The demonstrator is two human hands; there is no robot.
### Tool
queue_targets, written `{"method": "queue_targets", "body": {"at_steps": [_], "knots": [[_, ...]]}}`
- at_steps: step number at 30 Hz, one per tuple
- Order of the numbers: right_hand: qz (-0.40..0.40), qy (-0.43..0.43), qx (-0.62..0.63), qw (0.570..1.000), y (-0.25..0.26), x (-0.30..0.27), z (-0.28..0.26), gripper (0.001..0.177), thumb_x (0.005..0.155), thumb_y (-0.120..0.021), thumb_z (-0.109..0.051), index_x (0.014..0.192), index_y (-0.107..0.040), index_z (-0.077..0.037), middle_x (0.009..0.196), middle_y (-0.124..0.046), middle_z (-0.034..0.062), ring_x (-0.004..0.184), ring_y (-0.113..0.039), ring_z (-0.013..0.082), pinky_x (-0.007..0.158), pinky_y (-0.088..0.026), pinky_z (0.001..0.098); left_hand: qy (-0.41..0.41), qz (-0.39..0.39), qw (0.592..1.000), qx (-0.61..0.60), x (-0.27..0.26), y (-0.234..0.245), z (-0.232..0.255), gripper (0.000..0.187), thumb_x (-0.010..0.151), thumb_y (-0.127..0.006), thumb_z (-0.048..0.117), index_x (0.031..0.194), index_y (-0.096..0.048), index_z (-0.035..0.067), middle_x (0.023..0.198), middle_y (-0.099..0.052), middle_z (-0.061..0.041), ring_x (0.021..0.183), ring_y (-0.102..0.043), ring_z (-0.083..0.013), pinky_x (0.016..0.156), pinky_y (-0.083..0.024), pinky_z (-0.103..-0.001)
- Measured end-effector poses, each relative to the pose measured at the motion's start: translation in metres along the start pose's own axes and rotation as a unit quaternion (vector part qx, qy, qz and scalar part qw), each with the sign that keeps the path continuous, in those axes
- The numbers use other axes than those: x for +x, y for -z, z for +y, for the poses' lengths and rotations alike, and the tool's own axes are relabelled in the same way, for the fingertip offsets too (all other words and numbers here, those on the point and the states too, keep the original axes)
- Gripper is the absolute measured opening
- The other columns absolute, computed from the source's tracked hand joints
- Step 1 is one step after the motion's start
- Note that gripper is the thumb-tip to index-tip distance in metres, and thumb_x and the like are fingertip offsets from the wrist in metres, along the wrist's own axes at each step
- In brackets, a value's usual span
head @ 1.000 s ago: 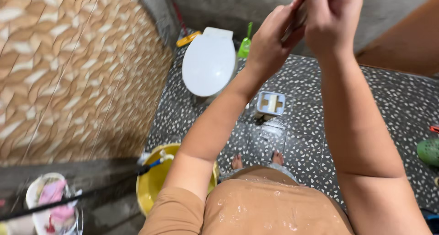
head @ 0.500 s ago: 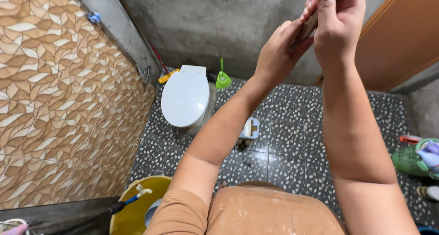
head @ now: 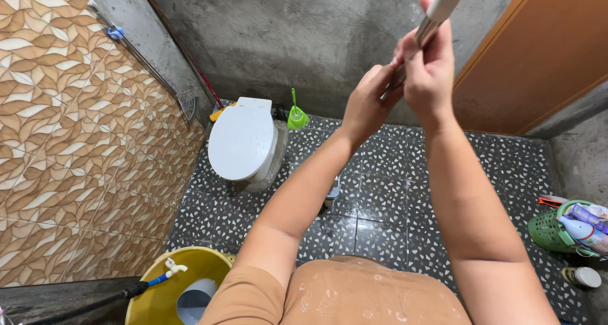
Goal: The person assembles a spray mop by connecting the handle segments and attaching a cleaning pad.
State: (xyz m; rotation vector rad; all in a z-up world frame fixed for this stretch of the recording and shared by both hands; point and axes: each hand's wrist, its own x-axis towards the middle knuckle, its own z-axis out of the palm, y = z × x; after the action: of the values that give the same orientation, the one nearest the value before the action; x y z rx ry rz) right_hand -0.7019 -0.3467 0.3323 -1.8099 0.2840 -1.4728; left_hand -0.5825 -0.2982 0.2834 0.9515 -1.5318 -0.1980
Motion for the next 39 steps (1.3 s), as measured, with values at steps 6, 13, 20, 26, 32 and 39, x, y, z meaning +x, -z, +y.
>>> {"method": "queue_targets", "body": {"at_steps": [6, 13, 20, 26, 32, 39], "knots": [[-0.014, -0.033, 0.016, 0.999, -0.008, -0.002, 0.015, 0.044, 0.121, -0.05, -0.004, 0.161, -0.032, -0.007, 0.094, -0.056, 0.0005, 0.083, -0.055, 0.0089, 0.08, -0.049, 0.0232, 0.045, 0.006, 0.999, 0.002, -0.013, -0.002, -0.016, 0.037, 0.094, -0.066, 0.005, 0.13, -0.057, 0.012, 0.102, -0.06, -0.01, 0.091, -0.063, -0.0269, 0.08, -0.054, -0.038], [-0.018, -0.129, 0.058, 0.99, -0.043, -0.053, 0.103, 0.037, 0.111, -0.053, -0.005, 0.147, -0.045, -0.007, 0.095, -0.05, -0.0033, 0.083, -0.049, 0.0064, 0.076, -0.045, 0.0228, 0.21, -0.061, 0.967, 0.133, -0.067, 0.001, -0.094, 0.037, 0.091, -0.07, 0.008, 0.126, -0.058, 0.01, 0.108, -0.063, -0.013, 0.096, -0.064, -0.0326, 0.082, -0.052, -0.042], [-0.008, -0.249, -0.079, 0.965, -0.058, -0.171, 0.226, 0.014, 0.105, -0.057, -0.013, 0.116, -0.054, -0.005, 0.09, -0.066, 0.0015, 0.085, -0.066, 0.0113, 0.079, -0.053, 0.028, 0.322, -0.102, 0.917, 0.212, -0.159, 0.03, -0.155, 0.055, 0.083, -0.076, 0.013, 0.135, -0.058, 0.008, 0.125, -0.064, -0.016, 0.115, -0.063, -0.0353, 0.093, -0.052, -0.042], [0.005, -0.199, -0.128, 0.972, -0.062, -0.128, 0.203, 0.009, 0.112, -0.054, -0.014, 0.112, -0.053, -0.005, 0.084, -0.06, 0.0006, 0.077, -0.059, 0.0108, 0.072, -0.05, 0.0275, 0.37, -0.098, 0.903, 0.194, -0.201, 0.061, -0.174, 0.047, 0.085, -0.077, 0.018, 0.129, -0.064, 0.008, 0.123, -0.066, -0.015, 0.11, -0.067, -0.0316, 0.091, -0.054, -0.041], [-0.044, -0.118, 0.01, 0.992, -0.082, 0.026, 0.074, 0.023, 0.114, -0.055, -0.01, 0.135, -0.05, -0.005, 0.09, -0.053, -0.0027, 0.078, -0.055, 0.0068, 0.072, -0.052, 0.0254, 0.374, -0.099, 0.907, 0.164, -0.196, 0.081, -0.167, 0.046, 0.088, -0.074, 0.017, 0.131, -0.062, 0.006, 0.115, -0.067, -0.015, 0.105, -0.067, -0.0306, 0.09, -0.053, -0.04], [-0.005, -0.102, -0.069, 0.992, -0.115, 0.029, 0.081, 0.01, 0.115, -0.057, -0.016, 0.113, -0.051, -0.008, 0.082, -0.056, -0.0026, 0.07, -0.057, 0.0053, 0.064, -0.048, 0.0246, 0.374, -0.109, 0.913, 0.121, -0.197, 0.094, -0.17, 0.047, 0.087, -0.074, 0.016, 0.13, -0.062, 0.004, 0.111, -0.069, -0.015, 0.102, -0.068, -0.0284, 0.09, -0.054, -0.038]]}}
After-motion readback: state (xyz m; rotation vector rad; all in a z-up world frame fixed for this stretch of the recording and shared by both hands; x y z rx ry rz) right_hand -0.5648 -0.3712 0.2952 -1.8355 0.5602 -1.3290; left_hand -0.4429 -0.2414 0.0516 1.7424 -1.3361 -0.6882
